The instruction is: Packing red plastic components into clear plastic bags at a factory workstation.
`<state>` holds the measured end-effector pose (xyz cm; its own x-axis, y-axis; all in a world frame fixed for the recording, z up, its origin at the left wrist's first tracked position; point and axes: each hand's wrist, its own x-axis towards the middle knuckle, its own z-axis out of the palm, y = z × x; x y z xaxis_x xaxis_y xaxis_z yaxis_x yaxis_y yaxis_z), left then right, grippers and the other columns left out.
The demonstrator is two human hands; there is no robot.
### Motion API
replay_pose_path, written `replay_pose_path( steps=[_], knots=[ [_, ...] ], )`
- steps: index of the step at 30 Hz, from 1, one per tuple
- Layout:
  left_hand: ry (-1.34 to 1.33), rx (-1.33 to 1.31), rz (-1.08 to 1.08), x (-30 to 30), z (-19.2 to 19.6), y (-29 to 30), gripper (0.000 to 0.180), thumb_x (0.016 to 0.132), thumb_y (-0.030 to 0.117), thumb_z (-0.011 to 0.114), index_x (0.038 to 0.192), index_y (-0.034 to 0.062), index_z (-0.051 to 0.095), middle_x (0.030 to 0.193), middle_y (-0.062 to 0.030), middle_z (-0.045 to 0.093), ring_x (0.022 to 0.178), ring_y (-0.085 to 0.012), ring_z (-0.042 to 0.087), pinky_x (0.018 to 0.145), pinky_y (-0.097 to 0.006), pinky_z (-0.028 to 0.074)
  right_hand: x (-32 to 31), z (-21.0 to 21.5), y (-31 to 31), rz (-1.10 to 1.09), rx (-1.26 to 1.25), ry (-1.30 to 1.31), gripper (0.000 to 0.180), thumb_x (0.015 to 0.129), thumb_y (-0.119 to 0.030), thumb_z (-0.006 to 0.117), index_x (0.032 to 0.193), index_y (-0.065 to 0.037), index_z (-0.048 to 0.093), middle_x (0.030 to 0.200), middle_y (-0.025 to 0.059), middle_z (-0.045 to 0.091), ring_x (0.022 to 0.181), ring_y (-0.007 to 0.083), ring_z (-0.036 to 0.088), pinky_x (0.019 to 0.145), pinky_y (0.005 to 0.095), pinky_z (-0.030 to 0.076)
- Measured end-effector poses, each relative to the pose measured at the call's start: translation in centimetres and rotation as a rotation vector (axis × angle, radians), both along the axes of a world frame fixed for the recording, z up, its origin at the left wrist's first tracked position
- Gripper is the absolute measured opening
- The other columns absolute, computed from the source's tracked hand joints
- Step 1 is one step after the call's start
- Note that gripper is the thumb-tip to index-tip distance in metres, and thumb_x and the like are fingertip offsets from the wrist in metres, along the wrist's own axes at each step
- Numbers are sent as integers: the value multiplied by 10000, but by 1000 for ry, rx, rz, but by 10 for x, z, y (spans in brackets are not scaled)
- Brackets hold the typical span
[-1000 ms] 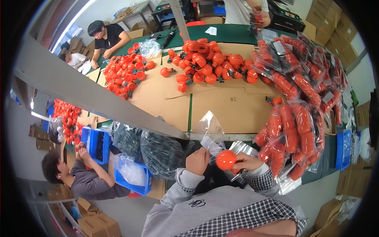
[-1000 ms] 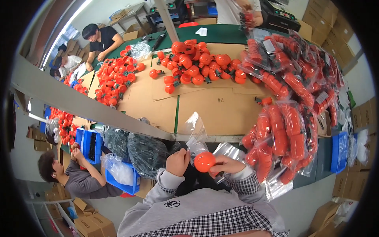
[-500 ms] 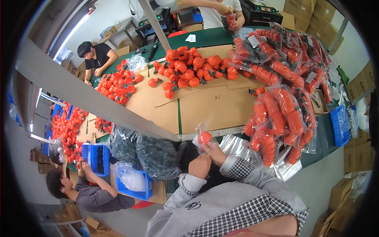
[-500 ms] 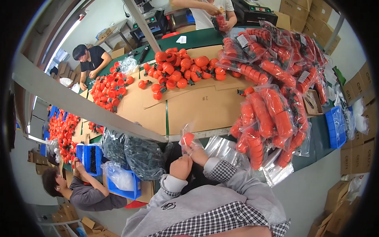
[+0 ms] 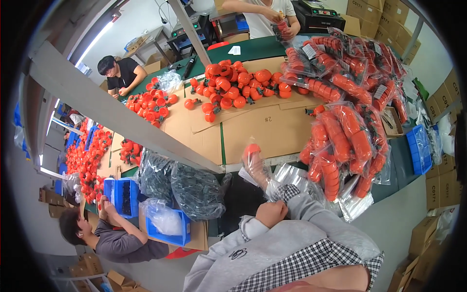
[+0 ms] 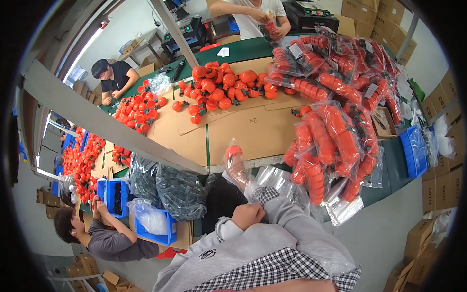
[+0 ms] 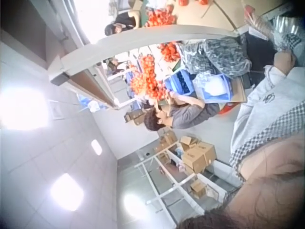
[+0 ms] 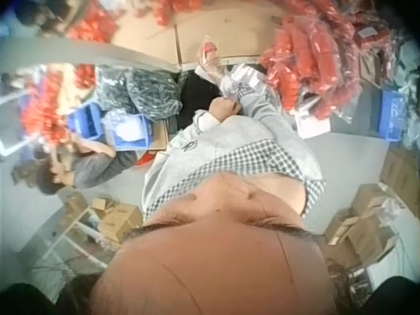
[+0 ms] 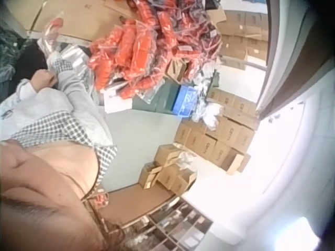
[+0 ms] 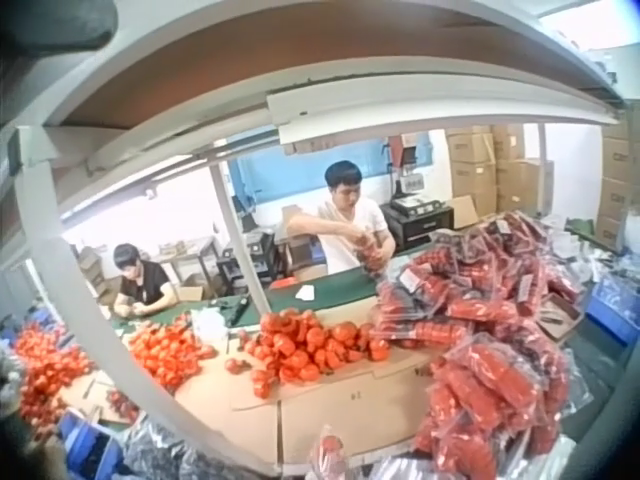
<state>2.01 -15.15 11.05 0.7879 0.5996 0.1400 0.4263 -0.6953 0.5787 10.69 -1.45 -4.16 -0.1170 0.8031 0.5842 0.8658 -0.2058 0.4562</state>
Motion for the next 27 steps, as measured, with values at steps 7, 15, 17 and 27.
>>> replay_pose_path(
  steps=[7,15,17,27],
  knots=[
    [-56,148,313,-12,9,35,184,704,210,629,581,100,548,521,-112,542,477,-300,557,433,-404,435,0,45,-14,210,-367,1550,314,818,-141,545,1107,-41,473,965,152,513,895,313,513,747,393,424],
    [83,202,737,-69,-25,116,371,813,243,552,517,35,469,522,-159,534,503,-349,557,456,-420,425,61,182,-79,1024,-1155,1834,297,897,-145,458,1152,-6,518,1245,128,489,1146,203,442,971,335,340],
    [39,86,767,-74,-29,126,390,858,217,519,536,3,470,508,-155,538,475,-301,565,449,-374,422,97,182,-54,869,-998,1955,279,892,-170,486,1108,-4,548,1238,103,499,1106,167,468,940,310,370],
    [-314,-413,628,-57,6,111,273,877,162,511,688,-31,552,571,-96,604,532,-158,608,514,-270,462,298,-7,78,-679,-48,1382,404,821,-318,506,1046,16,547,1011,312,546,907,391,571,769,451,475]
  ],
)
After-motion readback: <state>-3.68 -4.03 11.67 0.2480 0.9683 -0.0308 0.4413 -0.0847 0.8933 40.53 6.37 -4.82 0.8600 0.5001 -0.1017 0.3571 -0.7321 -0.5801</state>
